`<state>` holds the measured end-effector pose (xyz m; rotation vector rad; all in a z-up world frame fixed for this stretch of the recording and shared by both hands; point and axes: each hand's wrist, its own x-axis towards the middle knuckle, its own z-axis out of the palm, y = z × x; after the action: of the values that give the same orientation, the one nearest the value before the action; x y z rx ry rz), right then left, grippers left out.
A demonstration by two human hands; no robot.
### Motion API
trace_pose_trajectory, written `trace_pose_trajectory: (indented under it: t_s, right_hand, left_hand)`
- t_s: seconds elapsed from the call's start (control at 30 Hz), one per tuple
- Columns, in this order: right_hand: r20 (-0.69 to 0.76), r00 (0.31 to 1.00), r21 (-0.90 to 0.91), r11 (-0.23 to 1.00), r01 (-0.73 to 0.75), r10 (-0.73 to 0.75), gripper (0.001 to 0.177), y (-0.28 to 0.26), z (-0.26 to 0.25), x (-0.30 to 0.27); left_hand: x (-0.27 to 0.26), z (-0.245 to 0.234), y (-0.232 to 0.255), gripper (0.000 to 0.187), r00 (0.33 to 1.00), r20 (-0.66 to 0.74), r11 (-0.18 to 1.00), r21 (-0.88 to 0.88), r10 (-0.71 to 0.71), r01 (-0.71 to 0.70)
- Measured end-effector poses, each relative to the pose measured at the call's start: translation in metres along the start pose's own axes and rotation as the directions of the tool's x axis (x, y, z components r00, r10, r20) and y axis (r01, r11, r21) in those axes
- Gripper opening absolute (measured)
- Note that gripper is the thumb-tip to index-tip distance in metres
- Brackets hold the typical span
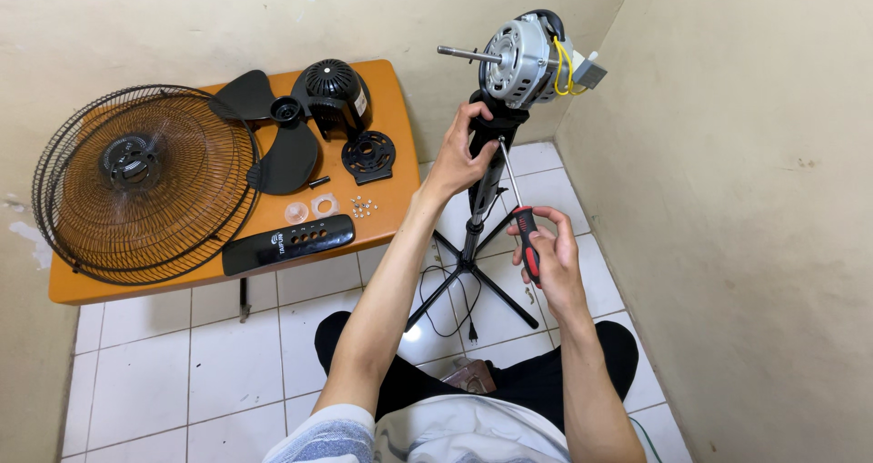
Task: The person uses a screwdriver to tighten screws on the control panel of a disassembled electric fan, then moves to the motor housing and tightens screws on the fan stand. The fan parts remain on a nearby table.
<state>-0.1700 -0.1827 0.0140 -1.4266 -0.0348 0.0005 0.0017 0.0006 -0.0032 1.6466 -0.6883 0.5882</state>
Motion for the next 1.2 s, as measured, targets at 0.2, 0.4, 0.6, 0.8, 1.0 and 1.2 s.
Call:
trace_pose_trajectory:
  t_s: [0.2, 0.4, 0.6, 0.8, 1.0, 1.2]
  right_hand:
    - [-0.081, 0.985, -0.253, 0.959, 0.130, -0.155, 0.035, 0.002, -0.002, -0.005]
    - [-0.088, 0.827, -0.868, 0.451, 0.210, -0.555, 0.047, -0.002, 0.001, -0.012]
    - [-0.089, 0.996, -0.349, 0.937, -0.026, -0.005, 0.051, -0.002, 0.003, -0.003]
    - [0.221, 0.954, 0.591, 0.751, -0.295, 0.200, 0.050, -0.001, -0.008, 0.001]
    - [0.204, 0.976, 0.559, 0.809, -0.181, 0.078, 0.046, -0.007, -0.006, -0.005]
    - [0.030, 0.999, -0.212, 0.977, 0.032, -0.026, 0.054, -0.011, 0.010, -0.011]
  left_hand:
    - [0.000, 0.001, -0.001, 0.053, 1.000, -0.016, 1.000, -0.013, -0.007, 0.007]
    - [0.001, 0.002, 0.000, 0.052, 1.000, -0.014, 1.000, -0.020, -0.006, 0.006]
    - [0.002, 0.001, 0.000, 0.053, 1.000, -0.007, 1.000, -0.016, -0.005, 0.005]
    - [0.002, 0.001, 0.003, 0.053, 1.000, -0.019, 1.000, -0.011, 0.017, -0.017]
    - [0.000, 0.002, 0.004, 0.053, 1.000, -0.025, 1.000, -0.006, -0.010, 0.010]
    - [0.002, 0.000, 0.003, 0.052, 0.999, -0.017, 0.999, -0.020, -0.043, 0.043]
